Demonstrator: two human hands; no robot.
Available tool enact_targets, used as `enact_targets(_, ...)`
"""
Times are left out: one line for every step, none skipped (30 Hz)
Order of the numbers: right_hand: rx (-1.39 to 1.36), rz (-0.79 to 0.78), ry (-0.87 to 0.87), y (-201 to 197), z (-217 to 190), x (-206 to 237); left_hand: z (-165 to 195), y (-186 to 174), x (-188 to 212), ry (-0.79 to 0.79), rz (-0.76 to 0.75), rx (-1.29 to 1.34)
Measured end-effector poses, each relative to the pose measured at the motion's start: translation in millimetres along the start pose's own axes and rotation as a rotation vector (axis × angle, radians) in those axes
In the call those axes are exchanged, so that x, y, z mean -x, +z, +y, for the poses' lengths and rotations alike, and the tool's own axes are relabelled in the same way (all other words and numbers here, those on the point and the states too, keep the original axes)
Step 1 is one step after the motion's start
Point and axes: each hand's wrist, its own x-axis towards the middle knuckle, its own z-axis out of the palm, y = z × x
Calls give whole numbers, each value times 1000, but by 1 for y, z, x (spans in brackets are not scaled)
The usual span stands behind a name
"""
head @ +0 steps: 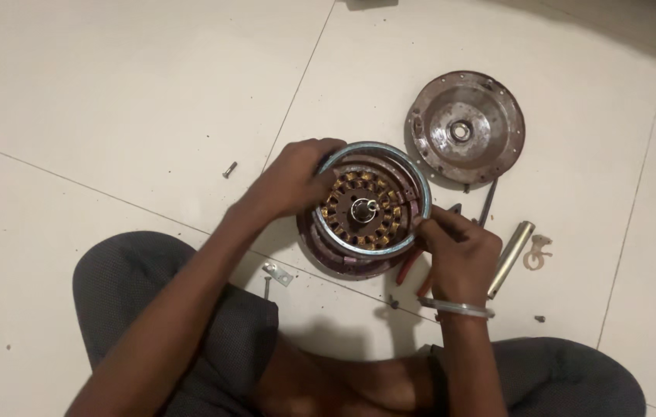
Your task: The person sits on the floor and assembles mechanical components, including a circular metal plate, a stator, and a metal ring. They use pliers to adjust parts and align the components together.
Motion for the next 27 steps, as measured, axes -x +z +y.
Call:
enact_targets(4, -13, -7, 0, 5, -3, -1, -4, -3, -60, -52, -6)
enact_targets(7, -22, -18, 2, 10, -7, -1, -6, -7, -52, -45, -32)
enact_targets(19, -23, -48, 3, 15, -10, -2, -6, -10, -47, -42, -51)
enact_targets(36, -26, -73, 4, 19, -13, -3, -4, -11, -47, -42, -65)
enact_targets(54, -28, -103, 5, 24, -16, -5, -2, -13, -49, -36, -86)
enact_targets(68, -30, -90, 4, 27, -19, -6, 0, -17, -45, -26, -107)
enact_targets(82, -36, -75, 4, 30, -21, -8, 2, -18, -48, -15, -129)
enact_targets(92, -46, -57, 4, 33, -23, -11, 4, -18, -31, -5, -125)
enact_targets(109, -41, -63, 3, 36, -25, -14, 6, -20, -12, 3, -124)
enact_targets(126, -30, -70, 3, 37, -26, -16, 7, -22, 13, 10, -123)
enact_targets(147, -18, -77, 2, 39, -28, -18, 10, -24, 22, 22, -151)
enact_targets(164, -22, -89, 2, 40, -28, -20, 12, -25, 29, 32, -179)
enact_targets(182, -28, -99, 1, 40, -29, -23, 14, -26, 36, 41, -206)
enact_targets(200, -35, -109, 2, 40, -29, -25, 17, -27, 49, 49, -205)
enact_targets(155, -50, -75, 2, 39, -28, -28, 17, -27, 62, 60, -205)
enact_targets(110, -64, -44, 3, 38, -28, -30, 19, -29, 77, 73, -206)
enact_targets(66, -80, -11, 4, 36, -27, -32, 22, -30, 85, 81, -224)
enact_targets(55, -97, 22, 6, 34, -25, -34, 24, -30, 91, 90, -243)
enact_targets(41, -115, 54, 7, 31, -23, -35, 25, -30, 97, 101, -266)
enact_targets(27, -132, 85, 8, 28, -21, -36, 26, -30, 117, 118, -265)
enact_targets(35, -137, 91, 9, 25, -19, -37, 28, -30, 137, 133, -262)
enact_targets(45, -141, 95, 10, 22, -17, -37, 28, -29, 159, 149, -257)
enact_targets(56, -142, 98, 10, 19, -15, -36, 28, -29, 172, 148, -255)
enact_targets(54, -152, 106, 10, 16, -13, -35, 28, -29, 183, 146, -251)
enact_targets(51, -164, 116, 10, 13, -12, -34, 28, -29, 193, 144, -248)
enact_targets(45, -175, 125, 11, 11, -12, -33, 28, -29, 150, 115, -262)
enact_targets(59, -192, 125, 11, 9, -11, -32, 27, -30, 107, 87, -277)
